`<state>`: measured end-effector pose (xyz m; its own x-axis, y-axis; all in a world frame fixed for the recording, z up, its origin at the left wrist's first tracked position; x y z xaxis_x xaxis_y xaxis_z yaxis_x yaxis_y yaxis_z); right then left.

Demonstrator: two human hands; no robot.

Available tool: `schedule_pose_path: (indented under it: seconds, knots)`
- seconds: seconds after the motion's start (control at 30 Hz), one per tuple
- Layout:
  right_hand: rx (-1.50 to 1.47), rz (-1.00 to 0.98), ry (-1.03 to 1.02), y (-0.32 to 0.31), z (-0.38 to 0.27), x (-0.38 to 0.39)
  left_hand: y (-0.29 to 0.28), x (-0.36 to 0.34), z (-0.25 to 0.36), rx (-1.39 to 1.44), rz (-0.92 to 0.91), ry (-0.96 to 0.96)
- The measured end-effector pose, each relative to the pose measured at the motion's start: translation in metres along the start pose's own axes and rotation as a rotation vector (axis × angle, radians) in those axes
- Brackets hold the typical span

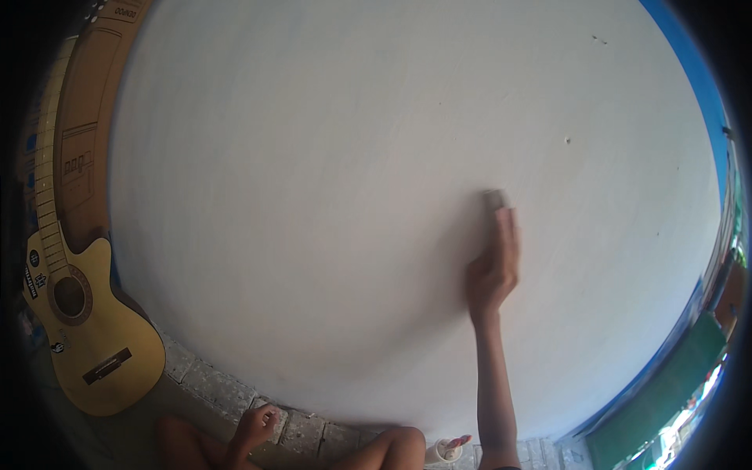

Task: Applying and smoothing wall filler to a hole in the wall.

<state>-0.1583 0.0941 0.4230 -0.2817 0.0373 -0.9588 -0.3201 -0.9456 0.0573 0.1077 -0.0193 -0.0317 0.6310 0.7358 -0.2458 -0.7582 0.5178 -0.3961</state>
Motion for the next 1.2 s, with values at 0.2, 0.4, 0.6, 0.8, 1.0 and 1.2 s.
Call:
schedule_pose_path:
  seconds: [0.2,0.4,0.6,0.8,1.0,1.2]
  knots:
    - [-0.308,-0.695,-0.651,-0.009,-0.036,0.050,0.004,0.018,-0.001,-0.011,-0.042,-0.002]
    - [0.068,0.040,0.043,-0.024,0.033,-0.047,-0.004,0.005,0.009,-0.020,-0.009,0.017]
    - [-0.292,-0.754,-0.860,-0.011,-0.037,0.056,0.001,0.007,0.007,-0.044,-0.042,-0.013]
    - [-0.026,-0.237,-0.258,-0.012,0.010,-0.035,-0.003,0.010,0.013,-0.014,-0.078,-0.025]
    - [-0.032,-0.231,-0.330,0.012,-0.013,-0.059,0.007,0.001,0.014,-0.021,-0.095,-0.039]
    - [-0.369,-0.746,-0.912,0.023,-0.069,0.026,0.013,0.018,0.018,-0.039,-0.125,0.005]
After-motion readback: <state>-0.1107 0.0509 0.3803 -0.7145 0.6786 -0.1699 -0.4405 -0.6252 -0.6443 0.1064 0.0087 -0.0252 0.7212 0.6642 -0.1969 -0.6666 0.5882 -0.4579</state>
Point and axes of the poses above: each hand's wrist, its own x-axis away from the middle knuckle, its own y-axis out of the palm, z = x × y, the point moved 2 cm from there along -x, towards the middle knuckle
